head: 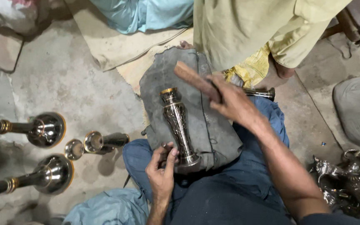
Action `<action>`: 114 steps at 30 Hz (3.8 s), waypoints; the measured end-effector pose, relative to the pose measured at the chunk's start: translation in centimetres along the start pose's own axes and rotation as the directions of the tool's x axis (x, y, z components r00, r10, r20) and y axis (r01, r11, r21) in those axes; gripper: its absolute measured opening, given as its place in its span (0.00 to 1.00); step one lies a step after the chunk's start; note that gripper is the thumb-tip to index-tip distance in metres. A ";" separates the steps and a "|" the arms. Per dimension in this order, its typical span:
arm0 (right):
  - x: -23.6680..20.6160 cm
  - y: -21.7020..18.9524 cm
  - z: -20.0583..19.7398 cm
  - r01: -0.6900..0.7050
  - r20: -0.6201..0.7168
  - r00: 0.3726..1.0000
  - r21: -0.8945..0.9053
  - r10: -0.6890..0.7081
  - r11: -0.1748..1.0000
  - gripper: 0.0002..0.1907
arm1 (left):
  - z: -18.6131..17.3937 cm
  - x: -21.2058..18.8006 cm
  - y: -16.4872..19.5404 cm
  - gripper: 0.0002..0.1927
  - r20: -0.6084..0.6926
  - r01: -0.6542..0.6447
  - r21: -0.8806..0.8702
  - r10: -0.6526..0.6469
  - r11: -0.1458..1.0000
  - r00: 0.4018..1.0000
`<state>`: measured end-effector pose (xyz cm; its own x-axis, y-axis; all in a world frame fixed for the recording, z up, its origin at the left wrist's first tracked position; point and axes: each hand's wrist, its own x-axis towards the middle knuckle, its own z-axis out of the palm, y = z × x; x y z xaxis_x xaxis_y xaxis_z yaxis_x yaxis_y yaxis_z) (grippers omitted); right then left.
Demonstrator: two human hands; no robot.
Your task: The person sits on the floor and uses a wooden mallet to repeatedly strike a small metal object held in the left hand. The object is rotated frequently to work different sides. Several similar metal objects are visible nearby.
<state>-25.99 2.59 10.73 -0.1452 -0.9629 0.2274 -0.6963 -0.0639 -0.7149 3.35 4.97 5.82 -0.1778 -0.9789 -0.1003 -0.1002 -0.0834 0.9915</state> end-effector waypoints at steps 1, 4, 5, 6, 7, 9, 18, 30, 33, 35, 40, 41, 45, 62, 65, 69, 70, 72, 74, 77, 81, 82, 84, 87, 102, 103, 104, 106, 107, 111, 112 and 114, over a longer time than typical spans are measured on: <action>-0.3 -0.2 0.4 0.069 -0.015 0.998 0.058 -0.069 0.996 0.37 | 0.2 0.0 0.2 0.14 -0.002 0.016 -0.023 -0.016 1.000 1.000; -0.7 -1.4 3.0 -0.070 0.107 0.993 0.119 0.057 0.990 0.31 | 0.8 -0.1 1.2 0.17 -0.029 0.033 -0.084 -0.036 0.996 0.999; -0.4 -1.7 4.1 -0.120 0.110 0.989 0.162 0.103 0.979 0.35 | 0.9 0.2 1.7 0.18 -0.007 0.027 -0.015 -0.028 1.000 1.000; 0.2 -2.0 5.1 -0.166 0.118 0.982 0.204 0.144 0.965 0.38 | 1.0 0.5 2.1 0.18 0.010 0.021 0.051 -0.022 0.998 1.000; 0.5 -2.3 5.9 -0.216 0.136 0.973 0.244 0.187 0.945 0.42 | 1.0 0.5 2.6 0.19 0.025 0.021 0.117 -0.024 0.993 0.999; 1.0 -2.6 7.4 -0.270 0.146 0.959 0.214 0.242 0.939 0.43 | 0.9 0.8 3.6 0.19 0.084 -0.029 0.231 0.010 0.972 0.996; 0.7 -4.0 9.7 -0.039 -0.107 0.994 -0.111 0.027 0.993 0.44 | -1.1 3.1 4.4 0.17 0.184 0.029 0.330 -0.094 0.943 0.978; 0.6 -2.9 8.1 -0.374 0.195 0.927 0.498 0.319 0.783 0.33 | -0.5 7.4 4.5 0.14 0.048 -0.077 -0.042 0.079 0.996 0.996; 0.2 -1.6 7.0 -0.479 0.163 0.873 0.464 0.459 0.745 0.31 | 1.4 9.4 4.8 0.17 0.026 -0.216 -0.161 0.223 0.963 0.975; -0.5 -0.8 5.6 -0.377 0.020 0.920 0.311 0.391 0.872 0.31 | 2.6 9.9 5.0 0.17 0.035 -0.317 -0.136 0.324 0.939 0.945; -0.6 0.3 1.4 0.141 -0.149 0.972 -0.251 -0.182 0.958 0.35 | 4.2 10.8 5.1 0.19 0.036 -0.498 0.253 0.507 0.829 0.861; -0.2 0.2 0.9 0.098 -0.107 0.987 -0.175 -0.118 0.980 0.33 | 4.3 10.9 5.0 0.18 0.044 -0.507 0.242 0.513 0.827 0.857; 1.7 -0.8 -0.8 0.129 -0.008 0.991 -0.119 -0.131 0.984 0.28 | 4.3 10.5 4.4 0.19 0.022 -0.454 0.225 0.461 0.862 0.887; 3.3 -3.5 -3.8 0.387 -0.041 0.896 -0.414 -0.442 0.824 0.17 | 4.7 9.8 4.1 0.16 0.059 -0.562 0.313 0.575 0.766 0.816; 3.3 -3.2 -4.1 0.427 -0.002 0.856 -0.561 -0.517 0.709 0.15 | 4.9 10.2 3.9 0.16 0.071 -0.589 0.307 0.599 0.748 0.798; 4.7 -2.8 -4.9 0.442 -0.045 0.858 -0.443 -0.512 0.780 0.20 | 5.2 12.0 4.5 0.17 0.115 -0.623 0.322 0.624 0.713 0.773; 5.0 -2.6 -4.9 0.433 -0.059 0.875 -0.350 -0.481 0.831 0.22 | 5.2 12.3 4.7 0.19 0.126 -0.622 0.317 0.618 0.716 0.776; 5.0 -2.2 -5.0 0.413 -0.021 0.876 -0.484 -0.482 0.772 0.20 | 4.9 12.8 5.2 0.16 0.190 -0.619 0.339 0.593 0.708 0.782; 3.0 -1.7 -4.2 0.389 -0.073 0.880 -0.457 -0.469 0.800 0.21 | 4.5 12.0 5.2 0.16 0.248 -0.618 0.368 0.568 0.694 0.785; 0.7 -0.6 -3.6 0.341 -0.159 0.899 -0.329 -0.408 0.881 0.24 | 4.5 11.4 5.7 0.17 0.342 -0.665 0.382 0.571 0.641 0.746; -0.7 1.1 -2.9 0.185 -0.149 0.963 -0.251 -0.227 0.950 0.21 | 4.5 11.6 6.9 0.17 0.459 -0.711 0.379 0.547 0.592 0.700; -0.9 1.4 -2.7 0.127 -0.169 0.974 -0.144 -0.151 0.981 0.20 | 4.5 11.7 7.2 0.18 0.475 -0.689 0.392 0.507 0.610 0.719; -2.2 2.1 -2.3 0.148 -0.139 0.972 -0.265 -0.190 0.953 0.21 | 4.4 12.0 7.5 0.18 0.506 -0.715 0.375 0.516 0.589 0.691; -3.4 2.9 -1.3 0.019 -0.200 0.979 -0.109 -0.041 0.994 0.22 | 4.6 12.4 7.9 0.18 0.560 -0.695 0.391 0.444 0.603 0.700; -6.4 4.6 3.8 -0.116 -0.303 0.947 -0.018 0.106 0.993 0.23 | 4.4 16.0 8.9 0.17 0.817 -0.831 0.282 0.334 0.480 0.471; -6.7 4.6 4.1 -0.127 -0.300 0.949 -0.067 0.102 0.990 0.25 | 4.4 16.3 9.0 0.17 0.839 -0.855 0.271 0.326 0.442 0.435; -6.9 4.6 4.6 -0.130 -0.332 0.933 0.040 0.136 0.991 0.24 | 4.4 16.4 9.0 0.17 0.843 -0.855 0.250 0.333 0.454 0.423; -7.3 4.6 5.1 -0.121 -0.380 0.900 0.255 0.215 0.959 0.21 | 4.5 16.5 9.1 0.18 0.848 -0.852 0.210 0.345 0.479 0.403; -7.5 4.6 5.4 -0.137 -0.377 0.909 0.130 0.177 0.982 0.22 | 4.6 16.4 9.1 0.18 0.859 -0.836 0.247 0.289 0.491 0.423; -7.6 4.6 5.9 -0.151 -0.448 0.876 0.100 0.180 0.984 0.23 | 5.1 16.9 9.5 0.19 0.878 -0.808 0.370 0.111 0.459 0.465; -7.7 4.5 6.1 -0.162 -0.470 0.847 0.217 0.249 0.963 0.23 | 5.2 16.9 9.6 0.19 0.882 -0.800 0.394 0.058 0.453 0.467; -7.8 4.4 6.4 -0.174 -0.455 0.878 -0.023 0.145 0.985 0.20 | 5.2 16.9 9.6 0.17 0.906 -0.850 0.300 0.149 0.433 0.395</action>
<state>-23.44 8.17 1.56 -0.5483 -0.7358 0.3975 -0.6763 0.1105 -0.7283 -5.70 -11.39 13.21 -0.9725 -0.2306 0.0329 -0.1856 0.8522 0.4893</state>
